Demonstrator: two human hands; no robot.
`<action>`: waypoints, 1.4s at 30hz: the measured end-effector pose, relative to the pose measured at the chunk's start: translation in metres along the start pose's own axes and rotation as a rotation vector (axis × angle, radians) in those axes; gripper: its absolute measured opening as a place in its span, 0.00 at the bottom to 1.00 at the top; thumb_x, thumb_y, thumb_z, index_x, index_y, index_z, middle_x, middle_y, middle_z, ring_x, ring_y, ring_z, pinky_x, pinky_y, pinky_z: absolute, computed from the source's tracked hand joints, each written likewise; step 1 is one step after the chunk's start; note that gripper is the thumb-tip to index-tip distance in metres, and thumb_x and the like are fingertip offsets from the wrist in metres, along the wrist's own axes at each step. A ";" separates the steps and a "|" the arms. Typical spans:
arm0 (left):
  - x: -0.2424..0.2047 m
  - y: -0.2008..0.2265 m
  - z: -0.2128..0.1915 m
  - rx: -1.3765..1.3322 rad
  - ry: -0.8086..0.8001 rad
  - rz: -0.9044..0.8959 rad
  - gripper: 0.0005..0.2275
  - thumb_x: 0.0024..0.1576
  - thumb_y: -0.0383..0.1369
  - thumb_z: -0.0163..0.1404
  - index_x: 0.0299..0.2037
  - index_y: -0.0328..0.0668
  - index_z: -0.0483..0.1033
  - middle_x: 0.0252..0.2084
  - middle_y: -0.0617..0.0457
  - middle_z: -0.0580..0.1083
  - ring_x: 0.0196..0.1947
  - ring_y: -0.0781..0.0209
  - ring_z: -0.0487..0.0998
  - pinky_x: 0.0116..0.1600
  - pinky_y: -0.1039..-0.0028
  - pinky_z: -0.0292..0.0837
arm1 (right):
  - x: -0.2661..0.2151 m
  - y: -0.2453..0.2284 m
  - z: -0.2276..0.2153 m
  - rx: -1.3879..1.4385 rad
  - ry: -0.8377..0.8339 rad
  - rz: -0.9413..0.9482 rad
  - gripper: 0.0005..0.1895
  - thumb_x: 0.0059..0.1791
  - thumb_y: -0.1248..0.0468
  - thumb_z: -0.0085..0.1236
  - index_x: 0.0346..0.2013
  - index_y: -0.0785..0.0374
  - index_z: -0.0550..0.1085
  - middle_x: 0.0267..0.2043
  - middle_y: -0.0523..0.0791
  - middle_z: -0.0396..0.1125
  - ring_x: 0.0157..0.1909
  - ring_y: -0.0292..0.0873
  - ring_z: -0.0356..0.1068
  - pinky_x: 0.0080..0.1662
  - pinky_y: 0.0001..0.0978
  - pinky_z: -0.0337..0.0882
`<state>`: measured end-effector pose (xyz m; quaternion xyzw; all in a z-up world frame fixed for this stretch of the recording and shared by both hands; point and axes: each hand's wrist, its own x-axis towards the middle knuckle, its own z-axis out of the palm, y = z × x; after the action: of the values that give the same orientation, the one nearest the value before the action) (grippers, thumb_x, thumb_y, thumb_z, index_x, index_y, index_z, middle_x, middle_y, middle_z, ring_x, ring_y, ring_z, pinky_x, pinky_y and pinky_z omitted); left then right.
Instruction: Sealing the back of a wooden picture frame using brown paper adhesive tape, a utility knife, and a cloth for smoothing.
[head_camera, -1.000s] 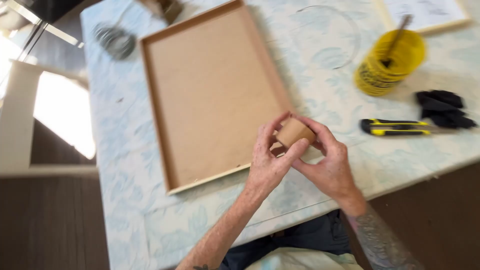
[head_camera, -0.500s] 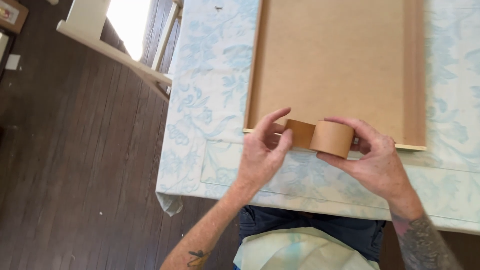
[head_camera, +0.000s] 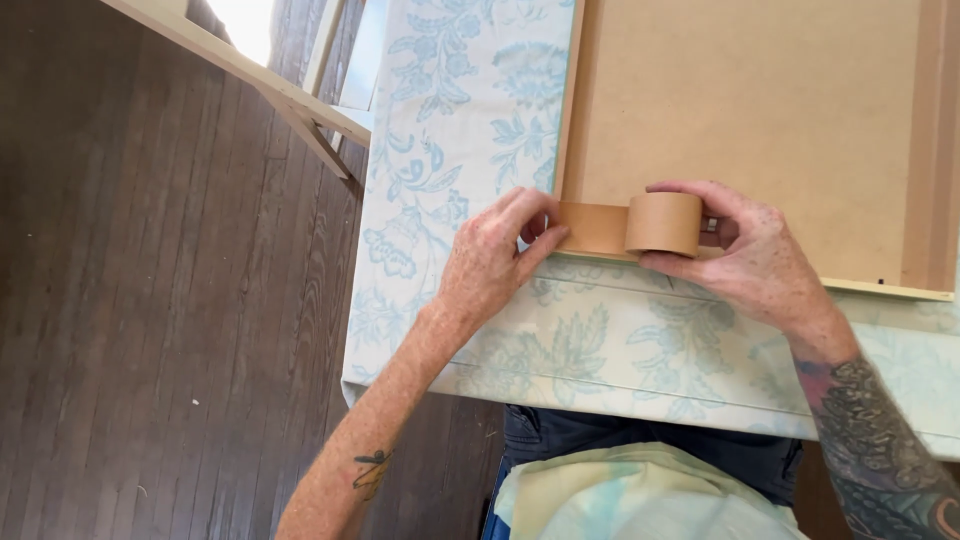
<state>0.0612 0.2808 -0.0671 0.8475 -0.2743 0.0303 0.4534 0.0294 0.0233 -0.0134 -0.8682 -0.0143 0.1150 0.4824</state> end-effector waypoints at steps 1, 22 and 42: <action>-0.002 -0.006 0.002 -0.005 -0.004 -0.002 0.04 0.65 0.32 0.51 0.40 0.46 0.68 0.34 0.58 0.69 0.28 0.66 0.70 0.32 0.72 0.67 | 0.001 0.002 0.000 0.000 0.000 0.007 0.35 0.38 0.66 0.71 0.60 0.56 0.72 0.60 0.45 0.70 0.57 0.42 0.73 0.59 0.32 0.74; -0.011 -0.025 -0.006 0.210 0.065 0.348 0.06 0.64 0.34 0.56 0.46 0.43 0.78 0.45 0.53 0.76 0.38 0.57 0.77 0.34 0.70 0.73 | -0.006 0.017 0.008 -0.061 0.057 0.075 0.34 0.37 0.69 0.70 0.58 0.61 0.73 0.61 0.45 0.70 0.58 0.42 0.72 0.57 0.32 0.74; -0.007 -0.017 -0.010 0.332 -0.007 0.372 0.07 0.64 0.31 0.53 0.48 0.36 0.76 0.55 0.49 0.72 0.51 0.50 0.74 0.47 0.61 0.74 | -0.009 0.023 0.009 -0.097 0.089 0.024 0.35 0.36 0.69 0.72 0.58 0.64 0.73 0.59 0.47 0.72 0.55 0.39 0.71 0.55 0.29 0.74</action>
<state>0.0656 0.2987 -0.0759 0.8453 -0.4185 0.1552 0.2938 0.0171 0.0176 -0.0356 -0.8950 0.0120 0.0812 0.4384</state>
